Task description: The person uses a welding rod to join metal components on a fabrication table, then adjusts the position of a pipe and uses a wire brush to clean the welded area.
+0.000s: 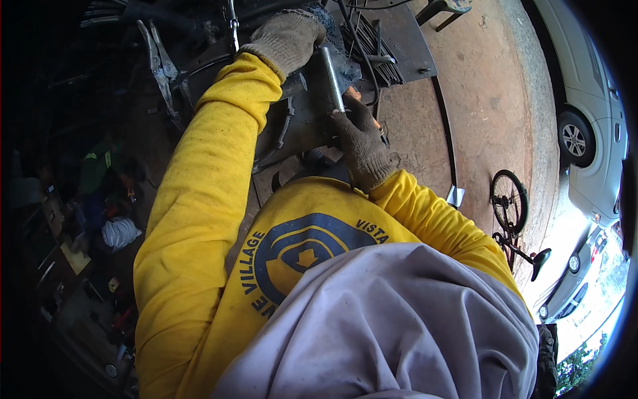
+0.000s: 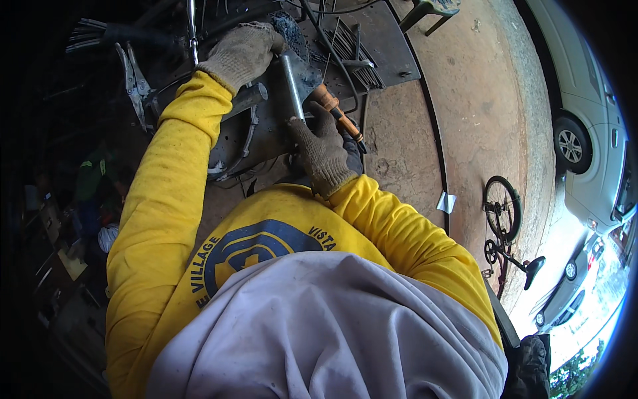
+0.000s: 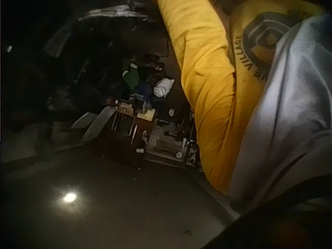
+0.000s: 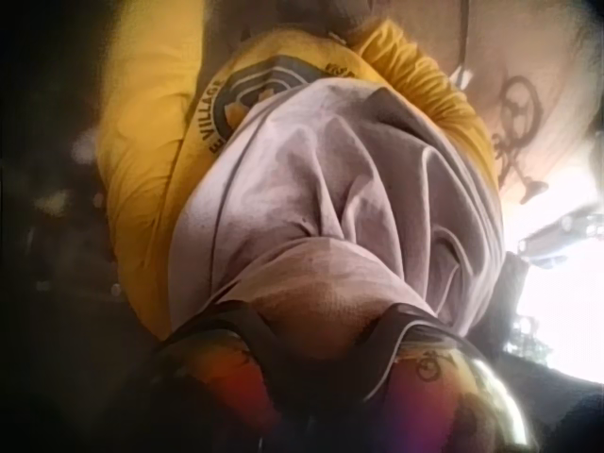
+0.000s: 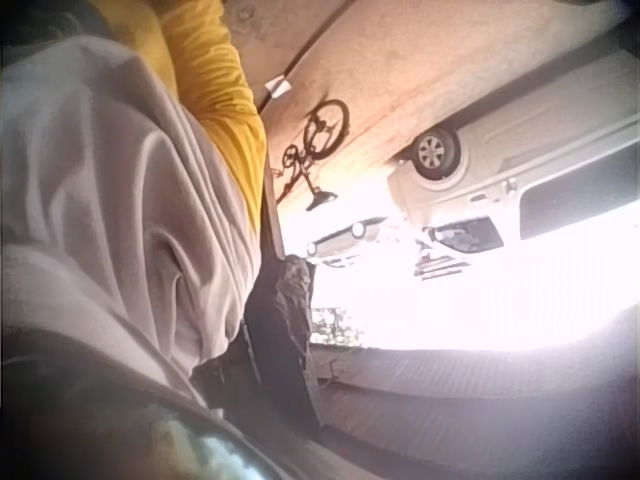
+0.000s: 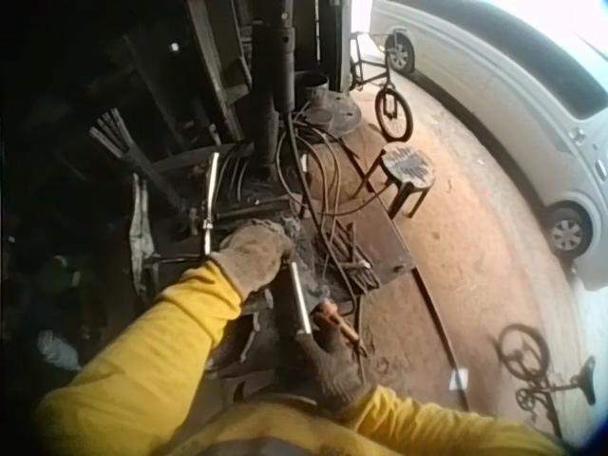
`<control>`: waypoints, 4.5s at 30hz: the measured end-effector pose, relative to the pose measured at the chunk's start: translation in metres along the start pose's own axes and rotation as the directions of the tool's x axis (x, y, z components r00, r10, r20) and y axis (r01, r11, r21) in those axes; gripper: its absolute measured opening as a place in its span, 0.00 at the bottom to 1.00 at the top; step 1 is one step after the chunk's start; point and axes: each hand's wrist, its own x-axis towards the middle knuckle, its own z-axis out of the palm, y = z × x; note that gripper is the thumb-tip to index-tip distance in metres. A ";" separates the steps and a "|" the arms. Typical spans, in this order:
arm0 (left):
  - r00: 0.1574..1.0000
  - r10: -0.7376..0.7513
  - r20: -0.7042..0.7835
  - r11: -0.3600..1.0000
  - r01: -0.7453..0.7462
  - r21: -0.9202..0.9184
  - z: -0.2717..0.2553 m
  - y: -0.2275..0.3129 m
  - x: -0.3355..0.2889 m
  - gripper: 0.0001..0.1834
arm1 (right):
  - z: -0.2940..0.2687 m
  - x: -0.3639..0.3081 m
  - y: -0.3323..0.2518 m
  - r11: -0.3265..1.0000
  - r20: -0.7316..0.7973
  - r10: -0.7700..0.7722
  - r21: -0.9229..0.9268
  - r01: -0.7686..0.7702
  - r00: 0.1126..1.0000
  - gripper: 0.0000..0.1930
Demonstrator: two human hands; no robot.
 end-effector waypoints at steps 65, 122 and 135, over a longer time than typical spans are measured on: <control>0.942 0.335 0.004 0.918 -0.328 0.223 -0.019 0.026 0.008 0.12 | -0.194 0.327 -0.022 0.344 0.049 -0.111 -0.935 0.085 0.993 0.33; 0.607 -0.180 -0.774 0.958 -0.072 -0.279 -0.078 0.411 0.234 0.25 | -0.527 0.137 -0.267 0.276 0.645 -0.543 -0.468 0.840 0.538 0.09; 0.622 -0.757 0.199 -0.537 -0.420 -0.732 -0.061 0.304 0.361 0.09 | -0.427 0.282 -0.422 0.054 0.715 -0.594 -0.422 0.905 0.369 0.20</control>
